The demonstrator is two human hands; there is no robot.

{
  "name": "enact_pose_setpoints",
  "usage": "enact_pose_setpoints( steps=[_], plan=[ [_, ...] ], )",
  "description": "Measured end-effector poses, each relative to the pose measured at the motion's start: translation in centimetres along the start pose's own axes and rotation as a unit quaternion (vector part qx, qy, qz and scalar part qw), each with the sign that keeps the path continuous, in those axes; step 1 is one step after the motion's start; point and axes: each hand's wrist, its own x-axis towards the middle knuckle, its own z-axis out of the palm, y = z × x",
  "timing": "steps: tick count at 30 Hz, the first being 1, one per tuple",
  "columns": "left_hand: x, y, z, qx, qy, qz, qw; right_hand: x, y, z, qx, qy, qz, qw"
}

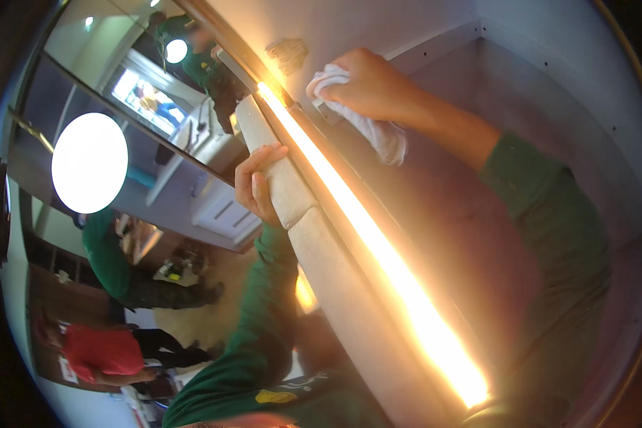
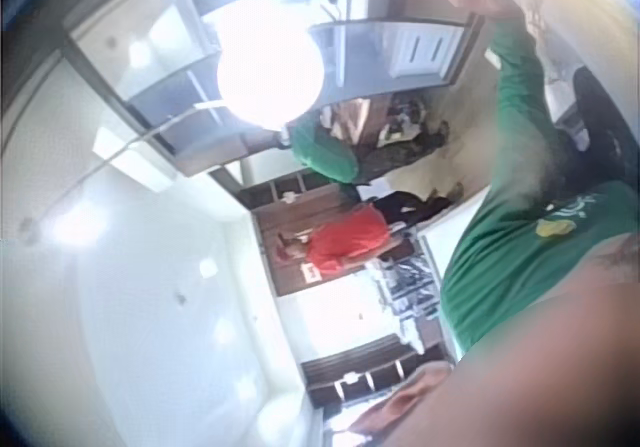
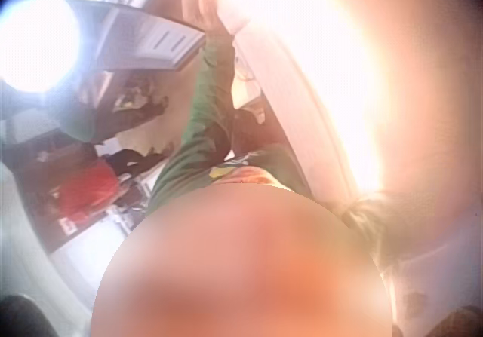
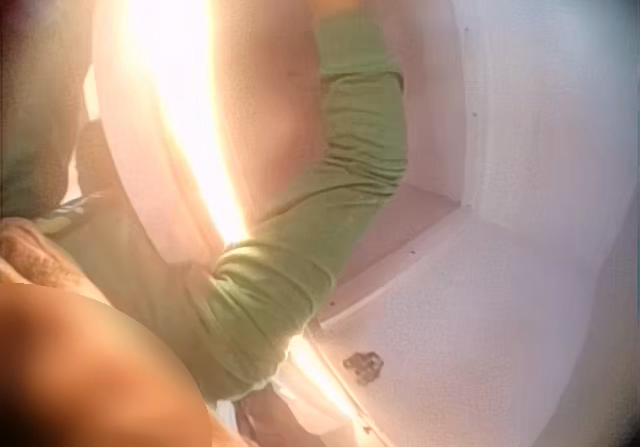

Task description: The person installs an LED strip along a curved white panel, pressing it into place and smoothing it with a cloth. They use a small scraper-like tool to adjust the strip and continue wiping the surface to secure the installation.

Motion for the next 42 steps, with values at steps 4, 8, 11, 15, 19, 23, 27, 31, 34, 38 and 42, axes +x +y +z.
enact_pose_setpoints(
  steps=[4, 8, 11, 15, 19, 23, 27, 31, 34, 38, 42],
  plan=[
    [-0.2, -0.3, 0.2, 0.02, 0.002, 0.005, 1.0, 1.1, 1.3, 1.6, -0.017, -0.021, 0.027, 0.999],
    [-0.4, -0.5, 0.1, 0.008, 0.014, -0.004, 1.0, 1.5, 1.0, 2.8, -0.047, -0.054, 0.01, 0.997],
    [-0.5, -0.6, 0.1, 0.003, 0.013, 0.001, 1.0, 2.0, 0.3, 3.6, -0.074, -0.061, -0.013, 0.995],
    [-0.4, -0.4, 0.3, 0.0, 0.017, 0.0, 1.0, 2.4, 0.3, 3.1, -0.121, -0.089, -0.028, 0.988],
    [-0.4, -0.1, 0.4, -0.011, 0.021, -0.004, 1.0, 1.5, 0.6, 2.5, -0.12, -0.092, -0.036, 0.988],
    [-0.3, 0.2, 0.3, -0.026, 0.018, -0.016, 0.999, -1.5, -0.7, 1.8, -0.056, -0.072, -0.054, 0.994],
    [-0.2, 0.3, 0.3, -0.028, 0.016, -0.009, 0.999, -5.9, -2.4, -0.6, -0.063, -0.134, 0.058, 0.987],
    [-0.1, 0.1, 0.2, -0.048, 0.023, -0.015, 0.998, -7.0, -3.7, -1.9, -0.076, -0.127, 0.048, 0.988],
    [0.1, -0.1, 0.0, -0.044, 0.014, -0.007, 0.999, -5.0, -4.6, -1.8, -0.018, 0.015, 0.024, 0.999],
    [0.3, -0.4, -0.3, -0.025, 0.01, 0.028, 0.999, -3.8, -5.0, -0.8, -0.027, -0.014, 0.039, 0.999],
    [0.5, -0.6, -0.5, -0.021, 0.012, 0.035, 0.999, -4.8, -4.4, 1.2, -0.13, -0.122, 0.031, 0.984]
  ],
)
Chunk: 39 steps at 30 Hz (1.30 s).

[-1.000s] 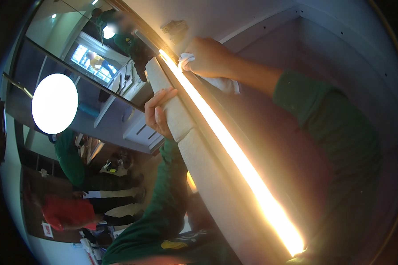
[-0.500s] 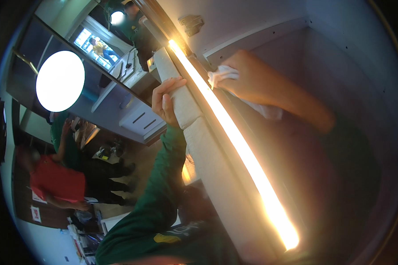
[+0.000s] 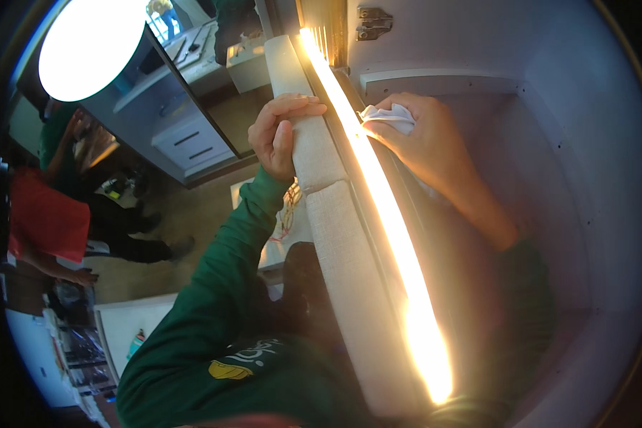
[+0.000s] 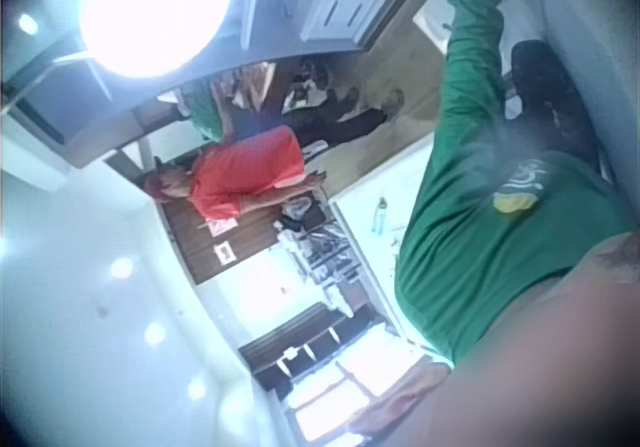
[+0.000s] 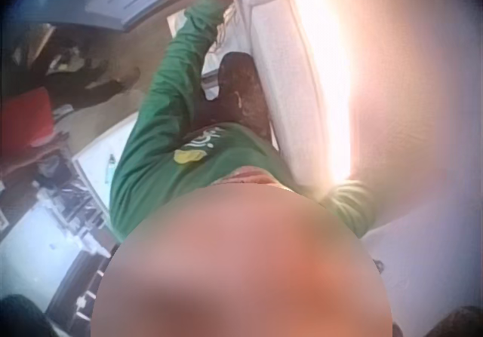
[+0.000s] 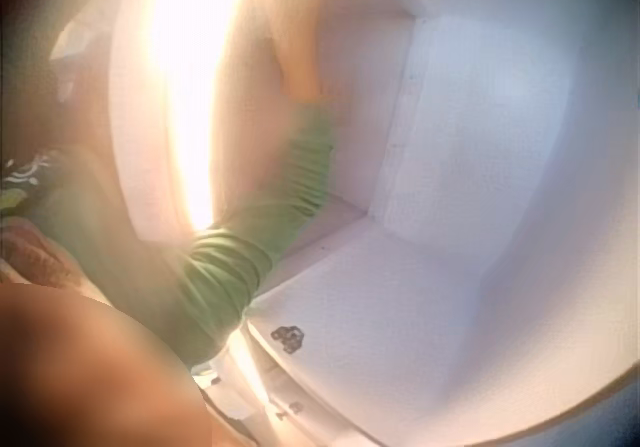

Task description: The person installs an LED strip along a curved white panel, pressing it into place and smoothing it with a cloth. They use a small scraper-like tool to adjust the strip and continue wiping the surface to secure the installation.

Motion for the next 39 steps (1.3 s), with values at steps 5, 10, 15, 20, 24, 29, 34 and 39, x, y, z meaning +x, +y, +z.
enact_pose_setpoints(
  steps=[5, 10, 15, 20, 24, 29, 34, 39],
  plan=[
    [0.0, -0.3, -0.2, 0.007, 0.002, 0.02, 1.0, -0.5, -0.4, -0.1, 0.027, 0.008, 0.074, 0.997],
    [-0.3, -0.5, -0.2, -0.01, 0.007, 0.018, 1.0, -0.4, -0.6, 0.1, 0.054, 0.031, 0.089, 0.994],
    [-0.6, -0.5, -0.3, -0.007, 0.002, 0.003, 1.0, 0.1, -0.1, 0.6, 0.041, 0.047, 0.047, 0.997],
    [-0.5, -0.8, -0.2, 0.01, 0.006, 0.029, 1.0, 0.4, -0.8, 0.1, 0.015, 0.027, 0.088, 0.996],
    [-0.5, -0.8, 0.0, -0.008, 0.027, 0.028, 0.999, 2.5, -1.1, 0.7, -0.086, 0.031, 0.089, 0.992],
    [-0.4, -0.7, -0.1, 0.002, 0.011, 0.032, 0.999, 3.4, -1.0, 0.7, -0.048, 0.027, 0.067, 0.996],
    [-0.5, -0.8, -0.1, 0.006, 0.018, 0.033, 0.999, 2.7, -0.7, 0.5, -0.043, 0.005, 0.081, 0.996],
    [-0.4, -1.1, 0.0, -0.004, 0.02, 0.046, 0.999, 4.2, 0.7, 0.9, -0.084, 0.037, 0.033, 0.995]
  ],
)
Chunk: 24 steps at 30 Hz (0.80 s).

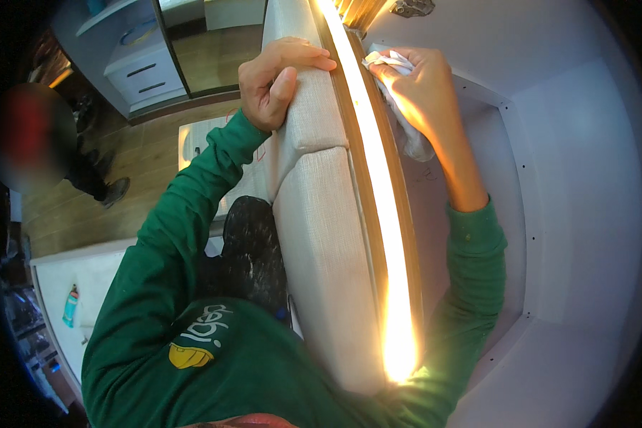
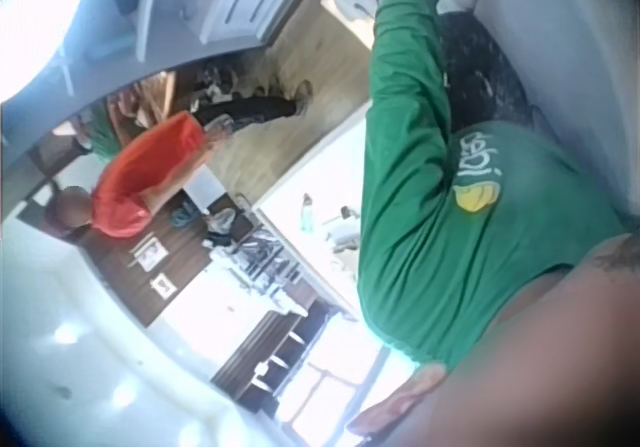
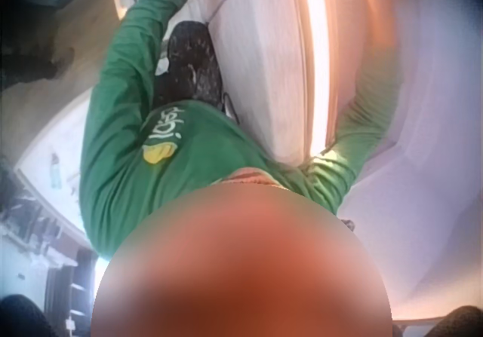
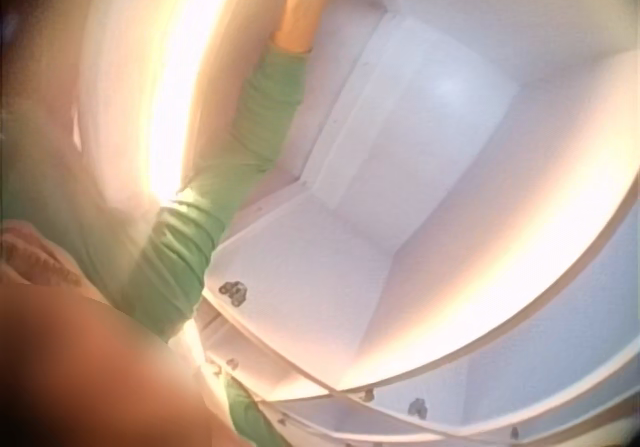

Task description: The person installs an LED strip along a curved white panel, pressing it into place and smoothing it with a cloth. They use a small scraper-like tool to adjust the strip and continue wiping the surface to secure the installation.

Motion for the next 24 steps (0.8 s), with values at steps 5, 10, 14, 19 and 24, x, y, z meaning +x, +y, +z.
enact_pose_setpoints(
  steps=[5, 10, 14, 19, 24],
  plan=[
    [0.0, 0.2, 0.1, 0.009, 0.012, 0.002, 1.0, -0.5, 0.0, -0.1, -0.037, -0.012, -0.013, 0.999],
    [-0.1, 0.4, 0.1, -0.004, 0.006, -0.019, 1.0, 0.6, -1.7, 0.2, -0.03, -0.017, 0.004, 0.999],
    [-0.1, 0.4, -0.2, 0.02, -0.016, -0.015, 1.0, -0.4, -1.7, -0.4, -0.039, -0.035, -0.003, 0.999],
    [-0.2, 0.2, -0.3, 0.02, -0.017, -0.019, 0.999, -0.2, -1.3, -0.1, -0.048, -0.009, 0.022, 0.999],
    [-0.2, 0.3, -0.2, 0.025, -0.025, -0.009, 0.999, -0.1, -2.0, 0.1, -0.058, -0.013, -0.038, 0.997]
  ],
)
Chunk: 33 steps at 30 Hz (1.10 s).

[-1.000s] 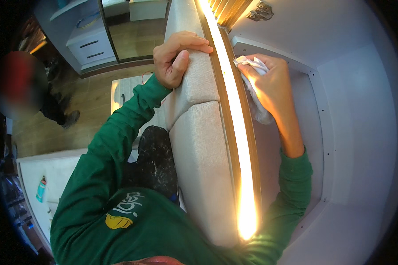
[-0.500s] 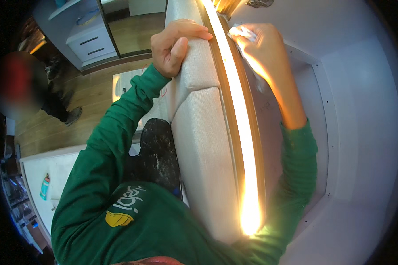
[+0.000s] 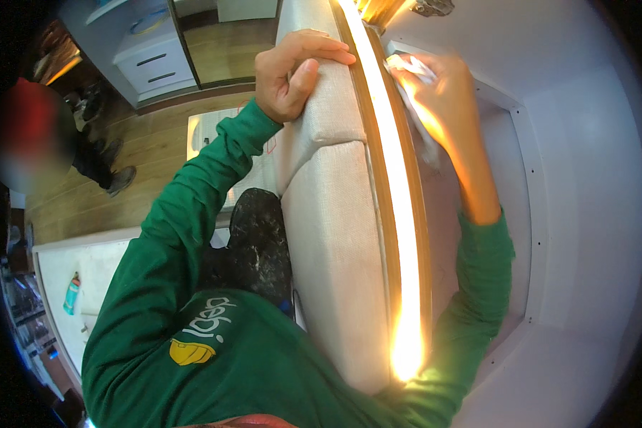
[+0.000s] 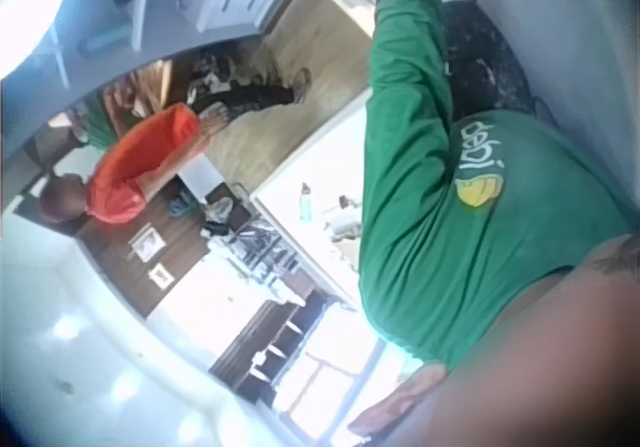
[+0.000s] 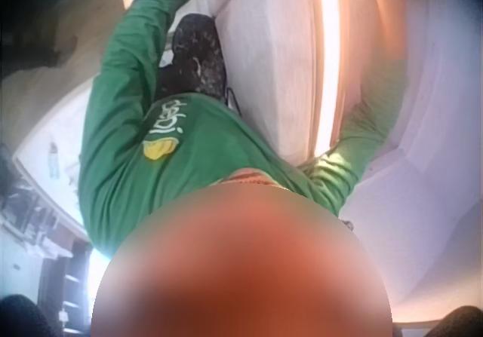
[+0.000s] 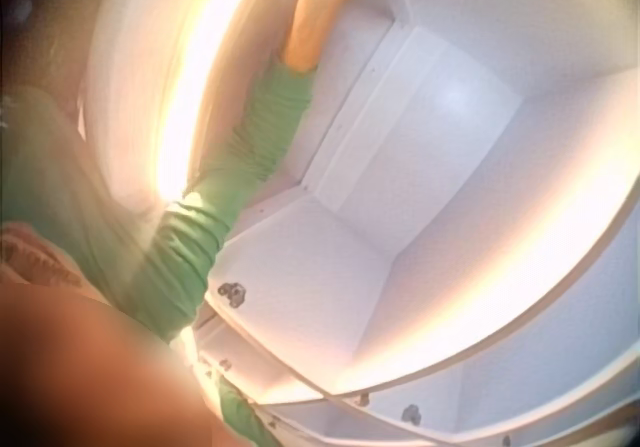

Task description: The person installs an LED strip along a curved white panel, pressing it into place and smoothing it with a cloth. They use a small scraper-like tool to adjust the strip and continue wiping the surface to secure the installation.

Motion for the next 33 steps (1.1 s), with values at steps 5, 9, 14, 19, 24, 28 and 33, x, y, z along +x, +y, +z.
enact_pose_setpoints(
  steps=[5, 9, 14, 19, 24, 28, 33],
  plan=[
    [0.2, -0.2, 0.3, -0.016, 0.039, 0.002, 0.999, -0.6, 0.9, -0.3, 0.065, -0.001, 0.075, 0.995],
    [0.3, -0.4, 0.3, 0.007, 0.03, 0.018, 0.999, -0.8, 2.1, -0.2, 0.042, 0.009, 0.031, 0.999],
    [0.0, 0.1, 0.2, 0.001, 0.02, -0.009, 1.0, -1.5, 1.8, -0.3, 0.091, -0.012, 0.083, 0.992],
    [0.1, 0.4, 0.1, -0.004, 0.0, -0.03, 1.0, 0.4, 1.3, 0.0, 0.035, 0.018, 0.003, 0.999],
    [0.4, 0.0, 0.2, 0.002, 0.025, 0.008, 1.0, -3.4, 1.0, -1.4, 0.071, -0.015, 0.03, 0.997],
    [0.5, 0.2, 0.5, -0.014, 0.031, 0.011, 0.999, -1.5, 0.8, -0.8, 0.077, -0.011, 0.024, 0.997],
    [0.5, 0.9, 0.1, 0.014, 0.004, -0.036, 0.999, -0.4, 1.2, 0.0, 0.085, 0.018, 0.009, 0.996]
  ],
)
